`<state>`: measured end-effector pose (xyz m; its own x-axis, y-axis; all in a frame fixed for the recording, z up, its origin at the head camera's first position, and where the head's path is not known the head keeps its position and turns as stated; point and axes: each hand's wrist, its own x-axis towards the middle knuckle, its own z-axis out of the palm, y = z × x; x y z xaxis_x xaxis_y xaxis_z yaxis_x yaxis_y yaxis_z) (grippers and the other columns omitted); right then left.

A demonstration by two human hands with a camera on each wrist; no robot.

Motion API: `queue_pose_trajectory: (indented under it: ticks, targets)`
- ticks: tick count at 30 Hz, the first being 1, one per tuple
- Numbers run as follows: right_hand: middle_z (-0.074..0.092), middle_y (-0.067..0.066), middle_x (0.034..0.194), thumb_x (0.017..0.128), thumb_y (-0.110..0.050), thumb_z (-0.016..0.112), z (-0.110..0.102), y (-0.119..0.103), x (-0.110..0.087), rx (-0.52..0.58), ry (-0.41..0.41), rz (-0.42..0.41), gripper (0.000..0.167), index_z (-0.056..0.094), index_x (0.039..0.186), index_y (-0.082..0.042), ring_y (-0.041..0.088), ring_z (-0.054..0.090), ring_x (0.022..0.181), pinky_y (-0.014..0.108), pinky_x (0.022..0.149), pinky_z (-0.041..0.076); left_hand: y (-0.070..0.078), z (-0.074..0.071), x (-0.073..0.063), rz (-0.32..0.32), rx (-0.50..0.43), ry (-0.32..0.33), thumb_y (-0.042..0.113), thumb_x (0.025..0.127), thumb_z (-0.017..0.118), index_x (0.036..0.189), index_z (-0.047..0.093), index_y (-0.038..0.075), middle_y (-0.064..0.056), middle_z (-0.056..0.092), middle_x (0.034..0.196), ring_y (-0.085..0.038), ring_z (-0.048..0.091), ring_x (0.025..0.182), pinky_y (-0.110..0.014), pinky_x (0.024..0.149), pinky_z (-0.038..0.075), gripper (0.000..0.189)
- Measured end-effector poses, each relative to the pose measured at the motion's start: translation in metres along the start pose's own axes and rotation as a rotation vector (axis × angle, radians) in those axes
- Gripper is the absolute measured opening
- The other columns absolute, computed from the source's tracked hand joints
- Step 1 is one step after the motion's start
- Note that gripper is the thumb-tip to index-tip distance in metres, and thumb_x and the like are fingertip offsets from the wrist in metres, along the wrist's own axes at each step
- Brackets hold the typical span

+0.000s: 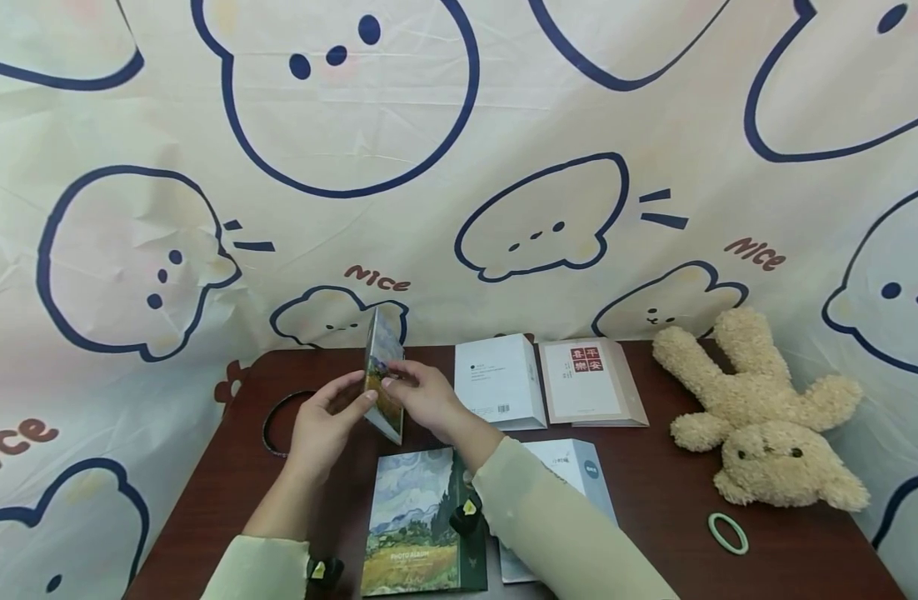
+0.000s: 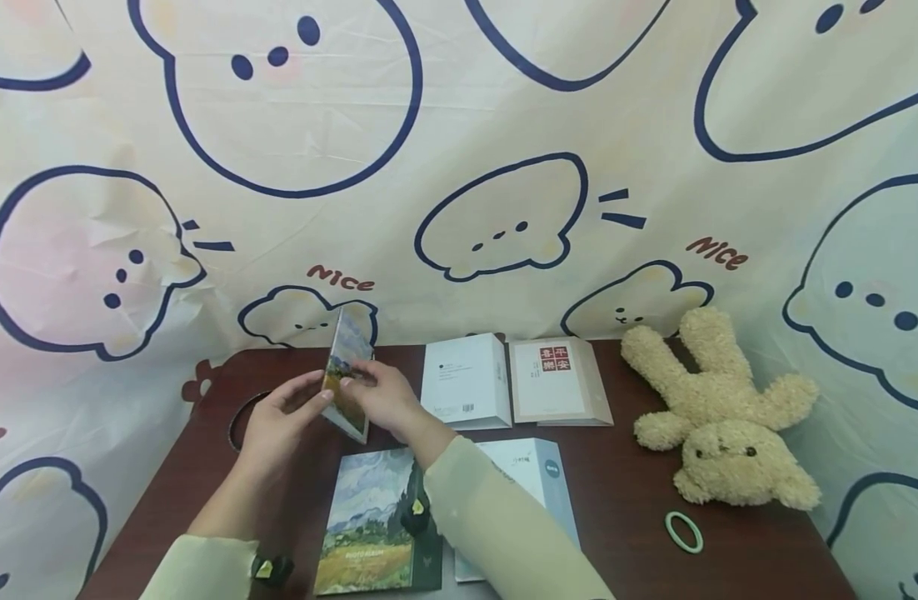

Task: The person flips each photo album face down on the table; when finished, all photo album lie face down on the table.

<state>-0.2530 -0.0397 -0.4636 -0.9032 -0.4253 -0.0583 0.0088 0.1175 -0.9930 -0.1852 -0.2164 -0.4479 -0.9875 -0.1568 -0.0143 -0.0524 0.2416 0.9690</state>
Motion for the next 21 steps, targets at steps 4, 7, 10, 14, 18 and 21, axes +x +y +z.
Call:
queue_pose_trajectory:
  ticks: [4,7,10,14,18,21]
  targets:
    - [0.057,0.01,0.147,0.104,-0.032,0.065,-0.003,-0.007,0.007,0.077,0.011,-0.009,0.047,0.058,0.148,-0.017,0.019,0.068,0.116,0.041,0.098,0.056,0.001,0.005,0.001,0.01,0.013,0.002,0.04,0.095,0.078,0.143,0.061,0.011,-0.012,0.059,0.145,-0.025,0.056,0.135,-0.036,0.102,0.053,0.059]
    - [0.057,0.009,0.148,0.104,-0.033,0.065,-0.006,-0.013,0.01,0.083,0.022,-0.008,0.046,0.058,0.148,-0.019,0.019,0.069,0.115,0.042,0.099,0.056,0.002,0.008,0.002,0.013,0.012,-0.003,0.039,0.094,0.078,0.143,0.061,0.011,-0.012,0.059,0.145,-0.025,0.055,0.135,-0.039,0.103,0.052,0.059]
    - [0.058,0.006,0.146,0.104,-0.034,0.065,-0.009,-0.018,0.011,0.091,0.029,-0.011,0.046,0.059,0.148,-0.021,0.02,0.068,0.115,0.045,0.101,0.054,0.002,0.012,0.002,0.019,0.004,-0.006,0.04,0.094,0.079,0.142,0.061,0.011,-0.012,0.059,0.145,-0.025,0.055,0.135,-0.046,0.106,0.05,0.059]
    - [0.06,0.001,0.142,0.104,-0.032,0.066,-0.012,-0.021,0.013,0.123,0.027,-0.021,0.046,0.059,0.147,-0.02,0.019,0.066,0.118,0.047,0.102,0.053,0.0,0.017,0.003,0.024,0.001,-0.011,0.04,0.094,0.079,0.145,0.058,0.012,-0.012,0.058,0.145,-0.027,0.054,0.135,-0.051,0.109,0.047,0.061]
    - [0.061,-0.003,0.141,0.104,-0.033,0.065,-0.017,-0.02,0.012,0.129,0.034,-0.016,0.044,0.06,0.147,-0.022,0.016,0.066,0.119,0.046,0.103,0.053,-0.003,0.024,0.005,0.033,0.004,-0.023,0.036,0.094,0.079,0.148,0.054,0.015,-0.009,0.057,0.141,-0.026,0.055,0.131,-0.045,0.108,0.048,0.063]
    - [0.062,-0.005,0.14,0.104,-0.035,0.065,-0.021,-0.019,0.01,0.112,0.052,-0.011,0.041,0.062,0.144,-0.026,0.016,0.067,0.117,0.048,0.105,0.051,-0.004,0.029,0.006,0.053,-0.026,-0.047,0.032,0.094,0.08,0.151,0.049,0.016,-0.009,0.055,0.141,-0.025,0.054,0.13,-0.033,0.106,0.05,0.067]
